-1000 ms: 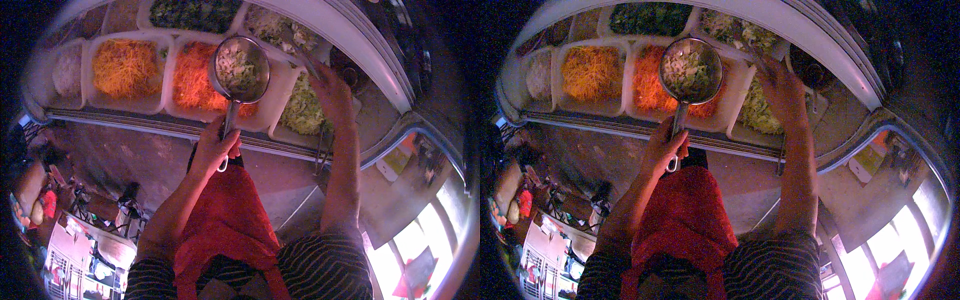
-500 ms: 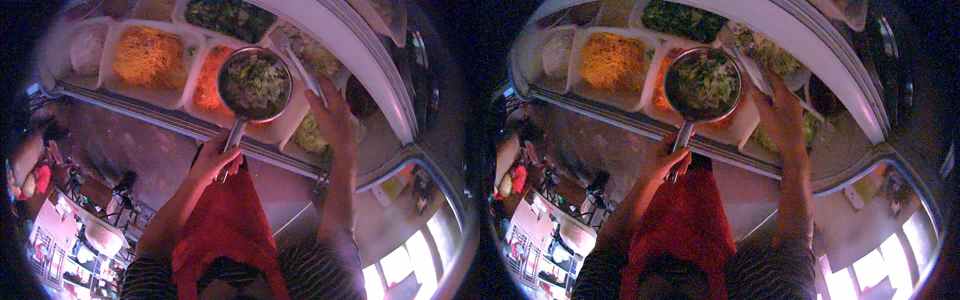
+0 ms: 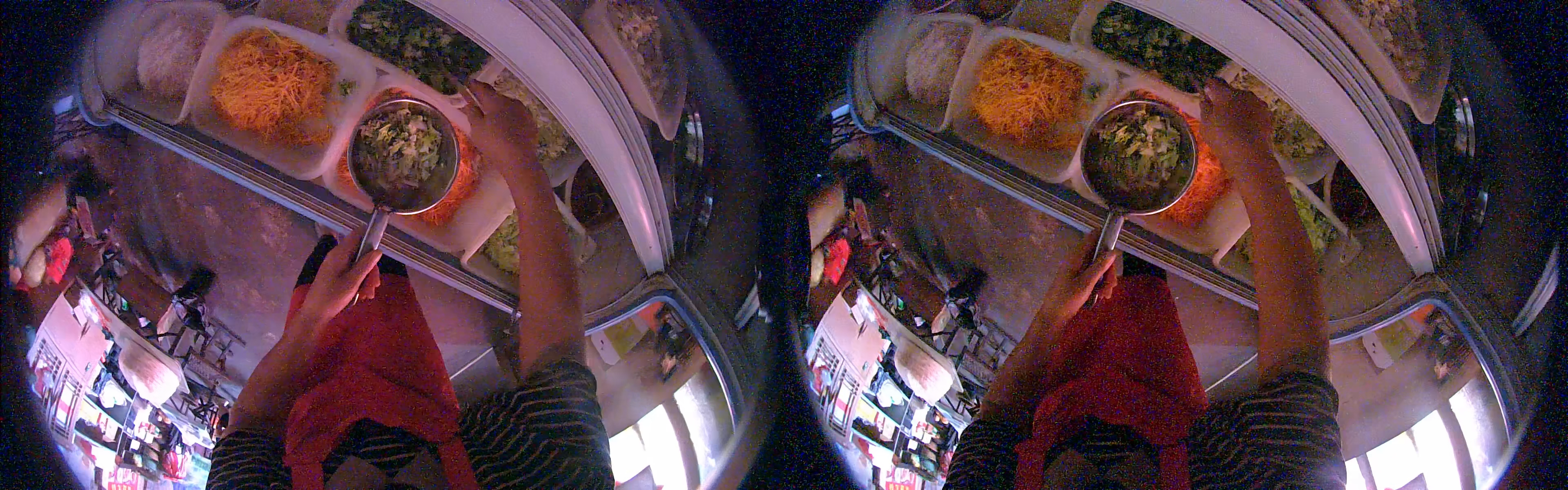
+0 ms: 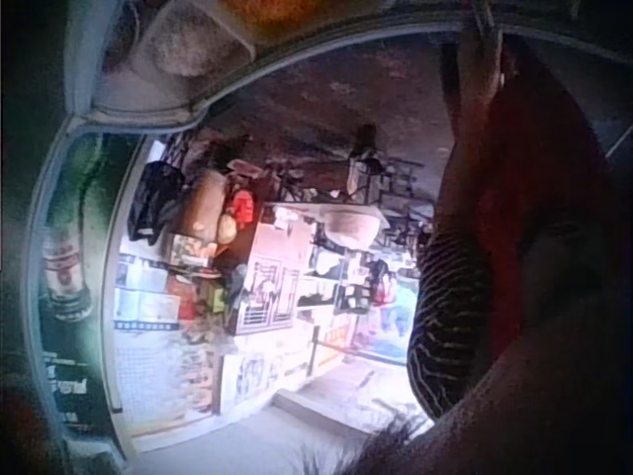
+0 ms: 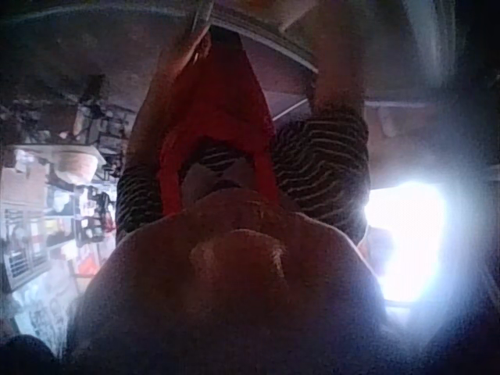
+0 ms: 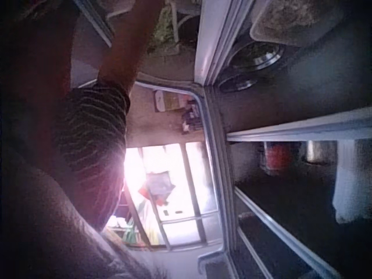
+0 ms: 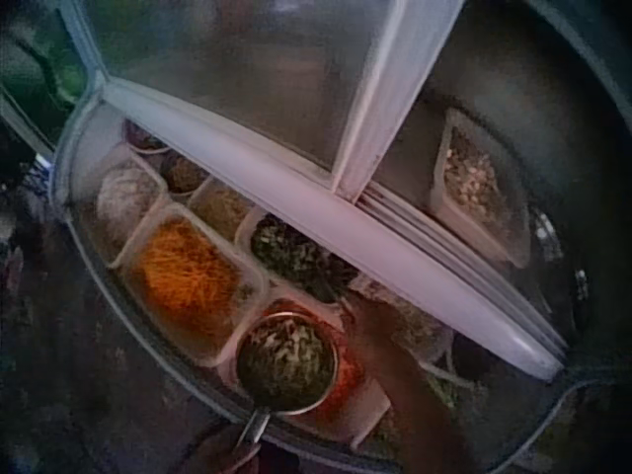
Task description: The person assembles a food item by spreading a mixture of shredded vegetables onto a thin, round sheet of dough. They then fold the sheet over the filling to create a wrap. The person uses a ladle to scoop the vegetable mixture and tongs to select ingredients from a display case.
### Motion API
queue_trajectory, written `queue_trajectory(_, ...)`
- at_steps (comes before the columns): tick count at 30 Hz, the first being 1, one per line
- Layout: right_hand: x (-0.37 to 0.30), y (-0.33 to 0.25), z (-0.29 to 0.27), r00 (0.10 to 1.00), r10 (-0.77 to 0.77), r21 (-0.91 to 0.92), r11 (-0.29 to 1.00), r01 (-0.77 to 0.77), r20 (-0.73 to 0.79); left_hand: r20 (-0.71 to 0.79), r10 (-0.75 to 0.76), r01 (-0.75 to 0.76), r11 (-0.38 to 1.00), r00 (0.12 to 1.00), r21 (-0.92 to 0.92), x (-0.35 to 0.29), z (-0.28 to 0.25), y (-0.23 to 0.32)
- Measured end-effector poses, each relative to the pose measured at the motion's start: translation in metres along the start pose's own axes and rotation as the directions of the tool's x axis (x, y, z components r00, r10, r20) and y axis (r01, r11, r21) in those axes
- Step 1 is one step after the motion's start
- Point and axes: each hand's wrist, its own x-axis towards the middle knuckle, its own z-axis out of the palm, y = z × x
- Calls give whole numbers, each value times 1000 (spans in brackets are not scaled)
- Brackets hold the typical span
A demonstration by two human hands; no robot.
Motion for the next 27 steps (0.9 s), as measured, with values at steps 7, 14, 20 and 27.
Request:
queue_trajectory(7,-46,-5,-22,989,110,139,986,-97,-94,-21,-6,5,999,1000,-40,10,2,18)
queue_trajectory(14,-125,-52,-45,943,48,151,988,3,-328,49,-15,17,999,999,-45,18,-20,34)
queue_trajectory(20,-196,-104,-40,972,219,205,958,-199,-80,134,45,-57,995,990,88,19,-35,50)
queue_trajectory(27,-253,-120,-32,933,327,174,938,-301,-151,233,-69,24,981,970,192,2,-51,51)
